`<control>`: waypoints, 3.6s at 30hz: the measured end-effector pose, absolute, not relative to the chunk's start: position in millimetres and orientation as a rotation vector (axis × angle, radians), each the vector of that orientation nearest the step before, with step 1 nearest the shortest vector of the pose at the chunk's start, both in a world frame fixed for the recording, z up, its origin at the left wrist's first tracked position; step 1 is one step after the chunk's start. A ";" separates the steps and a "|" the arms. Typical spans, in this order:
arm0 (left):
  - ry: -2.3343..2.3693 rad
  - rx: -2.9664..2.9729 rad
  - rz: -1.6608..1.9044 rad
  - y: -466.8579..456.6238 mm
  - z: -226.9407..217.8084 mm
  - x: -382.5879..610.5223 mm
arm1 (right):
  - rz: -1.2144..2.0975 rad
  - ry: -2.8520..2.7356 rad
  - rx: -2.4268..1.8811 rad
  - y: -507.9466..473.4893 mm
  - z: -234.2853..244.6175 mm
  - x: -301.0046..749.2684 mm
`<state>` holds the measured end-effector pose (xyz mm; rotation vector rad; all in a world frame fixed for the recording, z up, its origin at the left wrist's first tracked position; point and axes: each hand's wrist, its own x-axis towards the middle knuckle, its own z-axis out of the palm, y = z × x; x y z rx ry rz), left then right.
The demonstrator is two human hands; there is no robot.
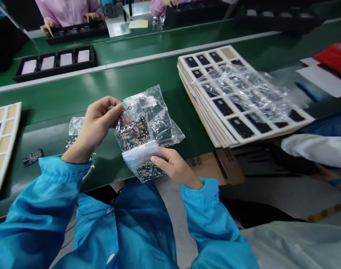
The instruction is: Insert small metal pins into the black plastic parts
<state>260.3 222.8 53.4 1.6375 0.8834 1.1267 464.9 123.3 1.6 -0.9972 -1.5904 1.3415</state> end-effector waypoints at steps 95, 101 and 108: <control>1.052 1.915 1.164 166.3 14.4 191.6 | 1.406 -1.638 -1.028 159.2 -11.4 388.5; 0.977 1.144 0.687 187.0 -2.6 188.7 | 1.222 -1.846 -0.871 157.4 5.6 391.8; 0.940 1.196 0.432 203.5 -0.6 191.8 | 1.239 -1.940 -0.815 155.7 19.3 403.4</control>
